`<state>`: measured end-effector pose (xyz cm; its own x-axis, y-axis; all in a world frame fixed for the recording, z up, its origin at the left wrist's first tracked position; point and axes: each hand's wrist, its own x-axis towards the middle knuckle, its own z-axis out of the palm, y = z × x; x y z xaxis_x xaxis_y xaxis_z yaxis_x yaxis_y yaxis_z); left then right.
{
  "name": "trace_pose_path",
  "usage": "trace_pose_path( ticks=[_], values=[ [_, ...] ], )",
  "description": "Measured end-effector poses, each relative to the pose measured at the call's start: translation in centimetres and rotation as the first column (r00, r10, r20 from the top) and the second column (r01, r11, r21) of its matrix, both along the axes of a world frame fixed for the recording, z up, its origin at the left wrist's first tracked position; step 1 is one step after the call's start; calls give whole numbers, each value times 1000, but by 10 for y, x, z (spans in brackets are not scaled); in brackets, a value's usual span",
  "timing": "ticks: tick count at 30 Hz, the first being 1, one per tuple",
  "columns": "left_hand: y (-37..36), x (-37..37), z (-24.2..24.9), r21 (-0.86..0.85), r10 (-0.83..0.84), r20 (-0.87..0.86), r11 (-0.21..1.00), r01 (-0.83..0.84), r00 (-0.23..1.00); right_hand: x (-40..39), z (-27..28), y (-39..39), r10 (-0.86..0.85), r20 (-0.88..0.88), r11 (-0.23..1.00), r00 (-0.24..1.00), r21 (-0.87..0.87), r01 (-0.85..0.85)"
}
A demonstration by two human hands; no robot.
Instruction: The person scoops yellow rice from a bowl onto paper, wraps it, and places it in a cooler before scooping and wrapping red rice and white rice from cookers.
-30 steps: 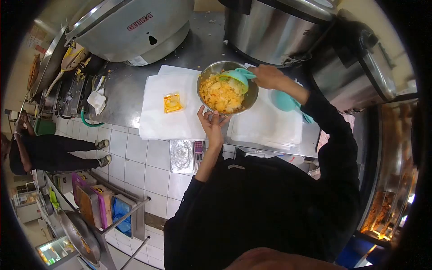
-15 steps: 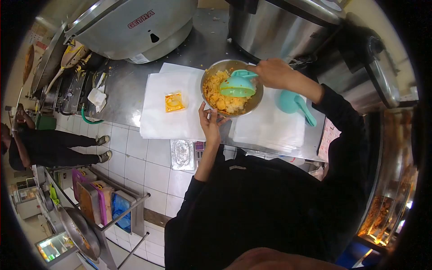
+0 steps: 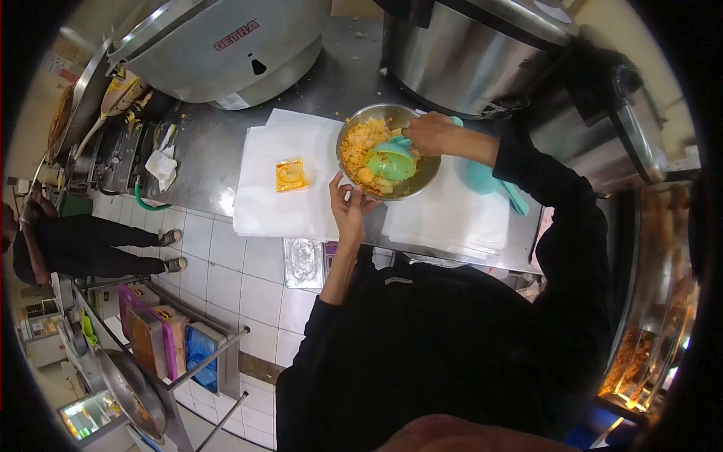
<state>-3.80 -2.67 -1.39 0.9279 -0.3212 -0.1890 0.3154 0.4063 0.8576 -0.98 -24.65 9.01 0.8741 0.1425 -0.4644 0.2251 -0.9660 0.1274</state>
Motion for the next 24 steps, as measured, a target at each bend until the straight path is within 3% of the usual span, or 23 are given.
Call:
trace_pose_path(
  ticks=[4,5,11,14,17,20,24],
  values=[
    [-1,-1,5,36,-3,0,999,3,1000,13,38,-6,-110,-138,984,984,125,127],
    [-2,-2,6,31,2,-3,1000,-2,1000,18,24,-15,-53,-123,961,991,264,84],
    [1,-3,2,8,-11,16,1000,11,1000,4,-2,9,-217,-118,972,969,64,225],
    [-3,0,4,18,-8,36,1000,7,999,4,3,14,-154,-113,988,982,-24,152],
    [-1,0,2,41,-7,22,999,6,1000,9,6,3,-120,-119,993,986,-38,116],
    [0,1,3,35,-18,13,999,18,1000,13,21,-2,-117,-135,990,984,60,126],
    [0,1,2,31,-24,17,999,23,1000,9,0,19,-190,-166,982,968,-14,191]
  ],
)
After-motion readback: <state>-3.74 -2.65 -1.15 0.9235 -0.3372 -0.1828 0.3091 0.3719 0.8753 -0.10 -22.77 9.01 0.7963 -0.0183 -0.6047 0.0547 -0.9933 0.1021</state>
